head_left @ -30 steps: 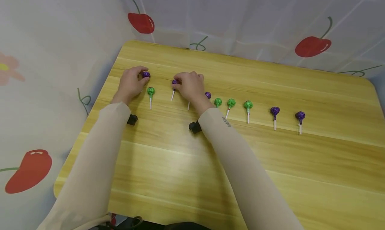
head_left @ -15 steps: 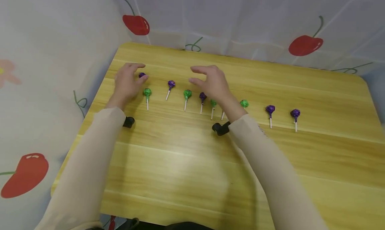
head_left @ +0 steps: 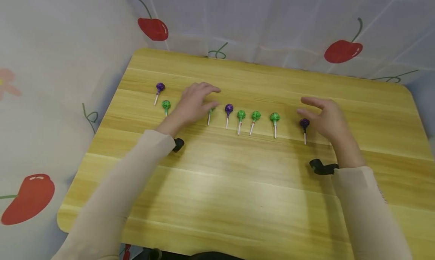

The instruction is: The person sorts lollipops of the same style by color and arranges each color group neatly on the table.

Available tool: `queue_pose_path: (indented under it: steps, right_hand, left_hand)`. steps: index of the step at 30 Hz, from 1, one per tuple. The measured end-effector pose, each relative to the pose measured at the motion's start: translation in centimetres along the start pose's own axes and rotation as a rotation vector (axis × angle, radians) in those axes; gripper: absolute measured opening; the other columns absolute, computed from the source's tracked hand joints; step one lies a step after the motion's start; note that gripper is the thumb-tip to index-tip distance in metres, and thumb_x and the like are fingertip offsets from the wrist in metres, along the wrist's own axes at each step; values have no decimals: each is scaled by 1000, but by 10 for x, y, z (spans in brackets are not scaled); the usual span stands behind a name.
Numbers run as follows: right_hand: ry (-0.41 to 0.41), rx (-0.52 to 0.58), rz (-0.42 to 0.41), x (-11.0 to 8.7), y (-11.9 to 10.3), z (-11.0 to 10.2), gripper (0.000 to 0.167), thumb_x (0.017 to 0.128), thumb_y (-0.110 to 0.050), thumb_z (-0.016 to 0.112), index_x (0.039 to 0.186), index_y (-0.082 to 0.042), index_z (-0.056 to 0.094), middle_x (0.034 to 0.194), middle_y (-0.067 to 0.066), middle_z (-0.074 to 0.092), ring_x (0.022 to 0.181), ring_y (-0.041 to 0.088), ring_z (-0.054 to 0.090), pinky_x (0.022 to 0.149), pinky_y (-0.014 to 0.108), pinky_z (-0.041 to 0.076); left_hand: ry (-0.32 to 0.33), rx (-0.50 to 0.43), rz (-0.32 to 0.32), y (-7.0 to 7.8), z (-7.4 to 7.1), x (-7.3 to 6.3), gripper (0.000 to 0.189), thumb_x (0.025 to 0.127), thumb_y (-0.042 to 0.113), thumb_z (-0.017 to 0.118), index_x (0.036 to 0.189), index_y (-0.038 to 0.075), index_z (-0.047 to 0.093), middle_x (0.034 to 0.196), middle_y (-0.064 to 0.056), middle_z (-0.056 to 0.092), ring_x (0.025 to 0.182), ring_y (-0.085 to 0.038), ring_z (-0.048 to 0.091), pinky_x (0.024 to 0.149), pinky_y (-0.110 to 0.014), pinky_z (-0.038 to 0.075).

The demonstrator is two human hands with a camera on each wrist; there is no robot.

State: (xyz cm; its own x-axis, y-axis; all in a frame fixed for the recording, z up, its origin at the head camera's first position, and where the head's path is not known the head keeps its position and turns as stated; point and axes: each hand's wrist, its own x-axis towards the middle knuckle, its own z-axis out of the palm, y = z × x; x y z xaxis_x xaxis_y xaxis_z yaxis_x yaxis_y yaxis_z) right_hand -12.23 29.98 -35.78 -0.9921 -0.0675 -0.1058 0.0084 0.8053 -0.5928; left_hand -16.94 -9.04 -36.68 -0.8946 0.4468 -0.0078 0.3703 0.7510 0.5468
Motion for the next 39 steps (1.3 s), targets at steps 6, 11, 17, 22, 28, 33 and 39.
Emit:
queue_pose_path:
  steps: [6, 11, 17, 22, 28, 33, 39]
  right_hand:
    - [-51, -136, 26, -14, 32, -3, 60, 93, -46, 66, 141, -12, 56, 144, 21, 54, 136, 48, 43, 109, 65, 34]
    - [-37, -111, 33, -17, 36, 1, 59, 94, -44, 66, 142, -12, 55, 144, 22, 53, 133, 48, 45, 106, 65, 38]
    - [-18, -75, 28, -16, 39, 7, 55, 95, -39, 66, 141, -11, 56, 138, 20, 59, 122, 43, 55, 97, 60, 45]
    - [-2, -63, 14, -17, 39, 10, 47, 95, -35, 67, 135, -10, 62, 129, 18, 66, 109, 38, 63, 92, 55, 49]
    - [-5, -78, 12, -18, 37, 10, 38, 94, -34, 68, 124, -10, 70, 121, 17, 70, 105, 33, 65, 91, 52, 50]
    - [-13, -80, 17, -17, 36, 10, 37, 95, -33, 68, 124, -10, 70, 120, 17, 71, 105, 33, 66, 92, 52, 51]
    - [-1, -84, 12, -18, 37, 12, 35, 94, -30, 69, 123, -10, 71, 119, 16, 71, 102, 32, 66, 90, 51, 52]
  left_hand:
    - [-54, 66, 69, 28, 29, 16, 41, 99, 33, 61, 138, 19, 58, 145, -3, 53, 138, -28, 43, 117, -54, 28]
    - [-109, 44, 50, 35, 38, 26, 40, 99, 26, 62, 137, 14, 58, 143, -5, 56, 139, -28, 44, 120, -50, 28]
    - [-173, 70, 20, 34, 43, 33, 36, 100, 21, 61, 134, 8, 60, 136, -8, 60, 132, -28, 51, 116, -43, 37]
    - [-187, 106, 9, 37, 46, 35, 33, 100, 18, 60, 131, 8, 62, 131, -9, 62, 126, -28, 54, 112, -42, 41]
    - [-169, 113, 10, 42, 48, 34, 29, 100, 17, 60, 127, 8, 65, 126, -9, 65, 121, -25, 58, 108, -40, 45]
    - [-160, 46, -30, 42, 47, 36, 30, 101, 18, 59, 129, 9, 64, 128, -9, 63, 123, -25, 56, 109, -37, 45]
    - [-94, -53, -59, 42, 38, 45, 33, 101, 17, 59, 132, 7, 62, 129, -10, 61, 121, -24, 57, 106, -35, 47]
